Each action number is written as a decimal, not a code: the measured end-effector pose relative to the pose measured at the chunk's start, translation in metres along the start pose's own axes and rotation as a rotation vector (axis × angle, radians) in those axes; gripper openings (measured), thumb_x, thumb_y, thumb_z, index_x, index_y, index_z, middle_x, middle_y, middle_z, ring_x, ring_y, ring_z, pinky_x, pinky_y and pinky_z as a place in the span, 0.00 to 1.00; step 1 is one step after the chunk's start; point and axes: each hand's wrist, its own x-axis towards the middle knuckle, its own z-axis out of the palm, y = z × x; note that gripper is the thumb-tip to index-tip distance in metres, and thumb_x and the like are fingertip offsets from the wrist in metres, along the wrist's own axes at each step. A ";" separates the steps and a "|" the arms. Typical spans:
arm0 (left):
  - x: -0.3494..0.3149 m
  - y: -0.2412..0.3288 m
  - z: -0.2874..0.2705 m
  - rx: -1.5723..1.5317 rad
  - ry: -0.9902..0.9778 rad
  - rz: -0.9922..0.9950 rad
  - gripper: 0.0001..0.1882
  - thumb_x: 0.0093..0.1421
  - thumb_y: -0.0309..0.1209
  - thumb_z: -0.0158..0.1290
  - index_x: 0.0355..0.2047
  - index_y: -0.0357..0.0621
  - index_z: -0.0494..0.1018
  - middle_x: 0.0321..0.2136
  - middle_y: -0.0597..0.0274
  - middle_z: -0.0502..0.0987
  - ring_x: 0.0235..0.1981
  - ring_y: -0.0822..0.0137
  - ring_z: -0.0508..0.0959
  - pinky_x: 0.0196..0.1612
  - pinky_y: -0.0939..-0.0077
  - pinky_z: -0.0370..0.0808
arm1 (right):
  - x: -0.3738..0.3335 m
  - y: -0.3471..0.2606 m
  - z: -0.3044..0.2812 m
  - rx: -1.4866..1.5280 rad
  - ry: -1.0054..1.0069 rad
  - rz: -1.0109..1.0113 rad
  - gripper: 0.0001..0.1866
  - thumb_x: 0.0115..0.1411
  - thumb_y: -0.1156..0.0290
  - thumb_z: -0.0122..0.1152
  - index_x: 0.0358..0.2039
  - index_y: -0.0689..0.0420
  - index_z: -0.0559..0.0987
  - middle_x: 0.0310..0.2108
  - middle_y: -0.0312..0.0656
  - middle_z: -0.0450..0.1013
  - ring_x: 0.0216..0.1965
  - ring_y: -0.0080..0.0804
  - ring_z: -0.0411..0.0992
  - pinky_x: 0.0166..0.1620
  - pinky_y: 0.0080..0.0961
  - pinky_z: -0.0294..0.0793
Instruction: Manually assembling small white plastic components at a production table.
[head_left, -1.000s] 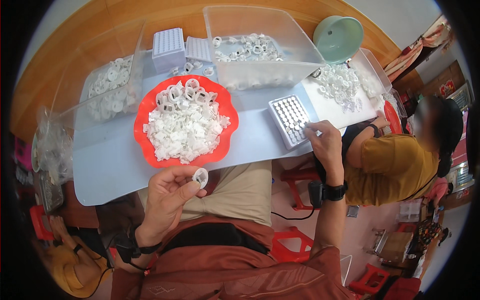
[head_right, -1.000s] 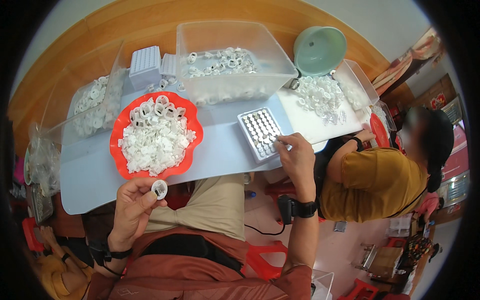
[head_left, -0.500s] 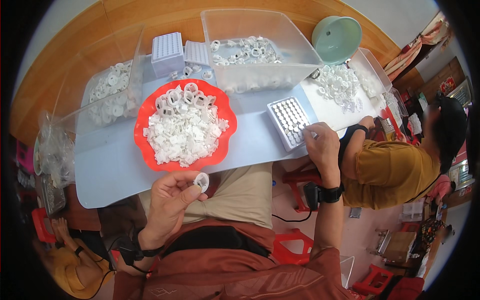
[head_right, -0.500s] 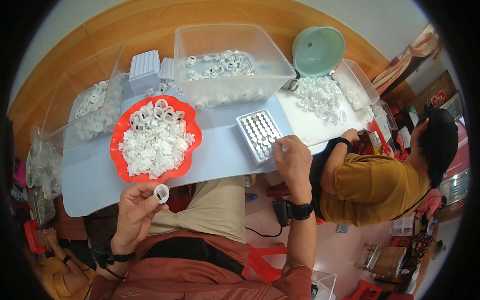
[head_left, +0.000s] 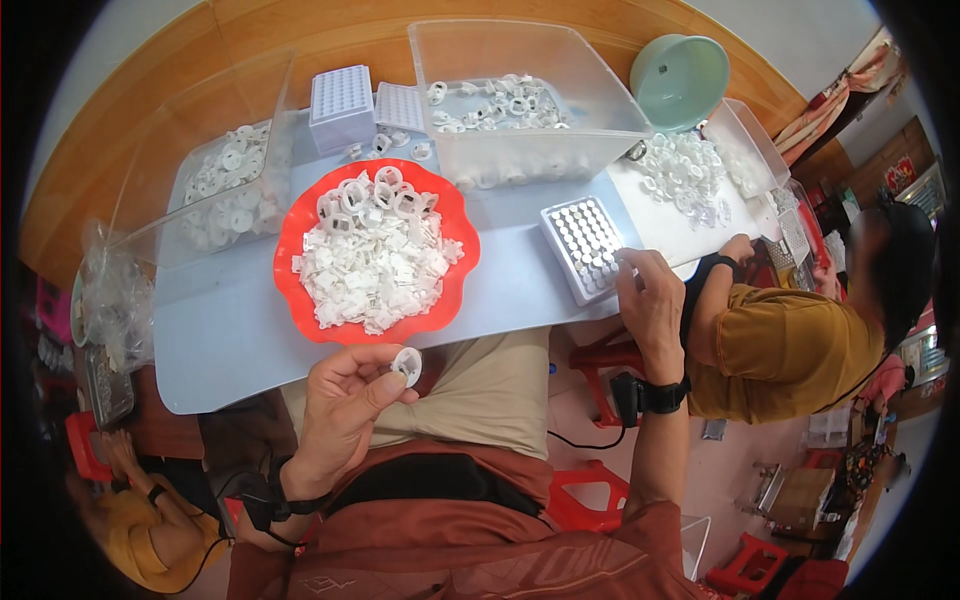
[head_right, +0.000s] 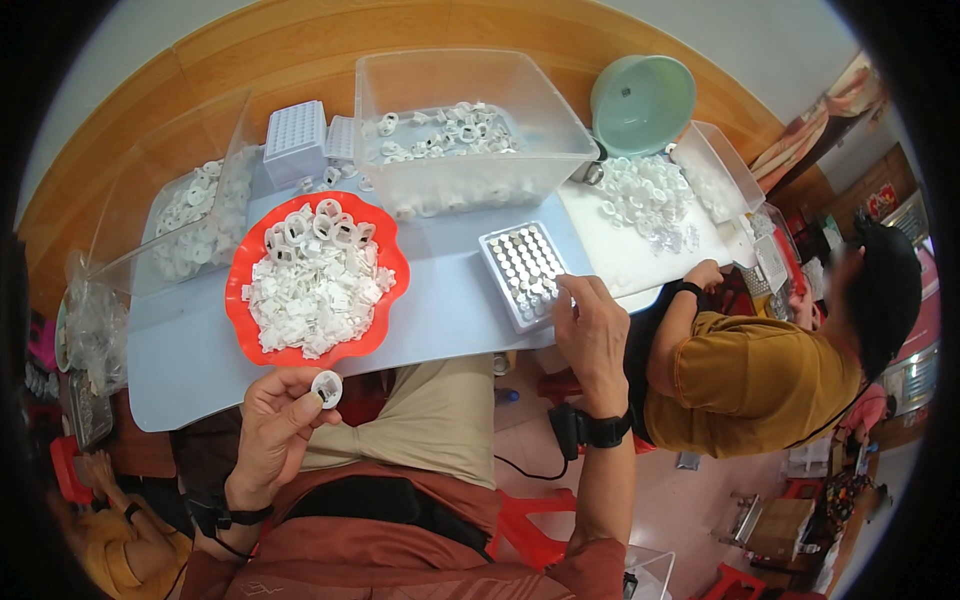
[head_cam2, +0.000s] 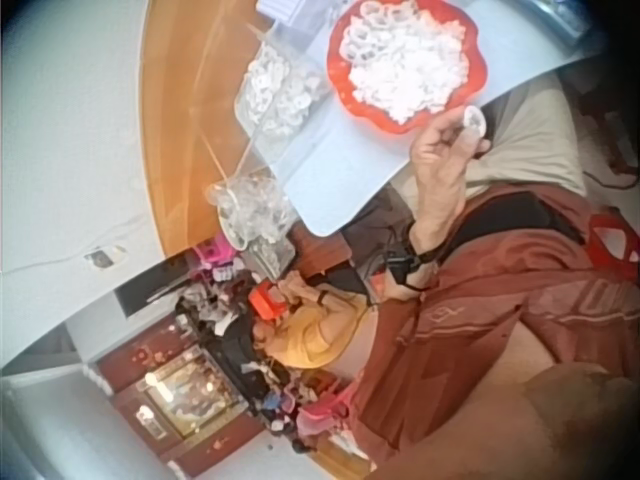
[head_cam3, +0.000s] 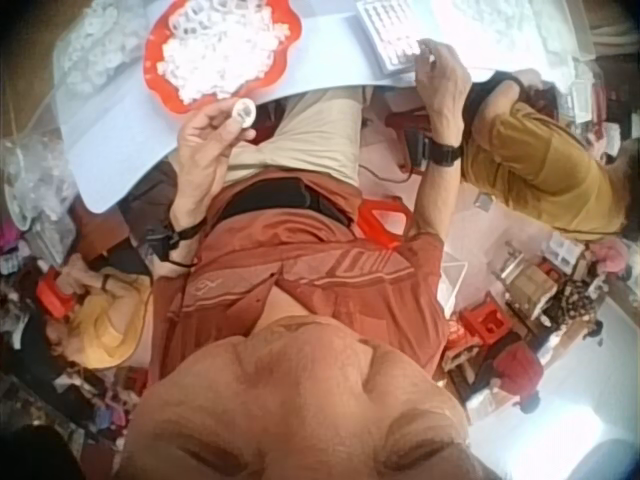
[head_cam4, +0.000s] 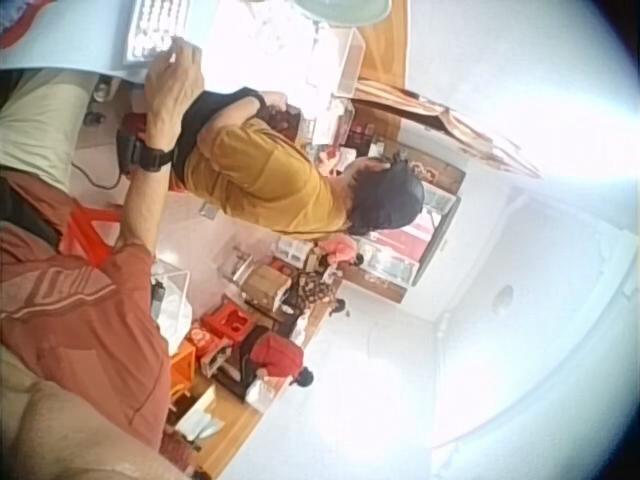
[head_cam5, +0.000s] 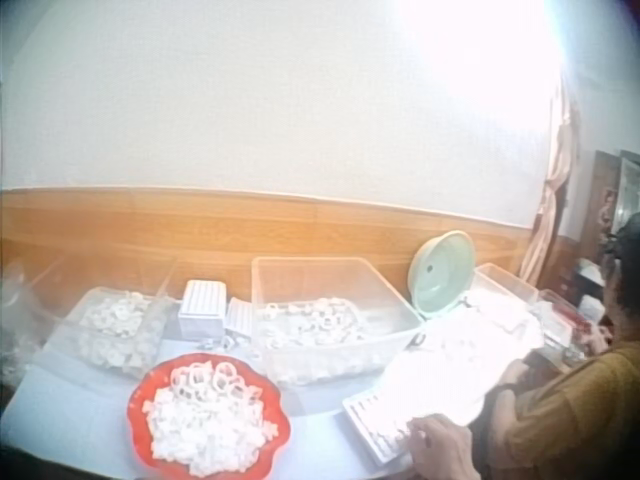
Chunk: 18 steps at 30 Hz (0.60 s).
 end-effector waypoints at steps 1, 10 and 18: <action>0.000 0.001 0.001 0.000 0.005 0.001 0.13 0.62 0.22 0.57 0.47 0.34 0.75 0.40 0.55 0.81 0.37 0.69 0.82 0.42 0.73 0.83 | 0.000 0.002 0.000 0.003 0.000 -0.002 0.07 0.57 0.78 0.59 0.36 0.56 0.80 0.31 0.45 0.77 0.26 0.42 0.76 0.32 0.30 0.74; -0.001 0.001 0.007 0.004 0.007 -0.010 0.13 0.62 0.22 0.56 0.47 0.34 0.75 0.40 0.55 0.81 0.38 0.69 0.82 0.42 0.72 0.83 | -0.014 -0.019 -0.007 0.474 -0.039 0.066 0.08 0.65 0.84 0.51 0.40 0.63 0.78 0.36 0.43 0.73 0.27 0.28 0.73 0.31 0.20 0.73; -0.003 0.003 0.013 0.003 0.001 -0.006 0.12 0.63 0.23 0.56 0.47 0.35 0.75 0.40 0.56 0.80 0.39 0.70 0.81 0.43 0.72 0.84 | -0.014 -0.029 0.003 0.800 -0.054 0.218 0.09 0.65 0.83 0.49 0.43 0.68 0.77 0.39 0.45 0.75 0.35 0.28 0.78 0.38 0.23 0.81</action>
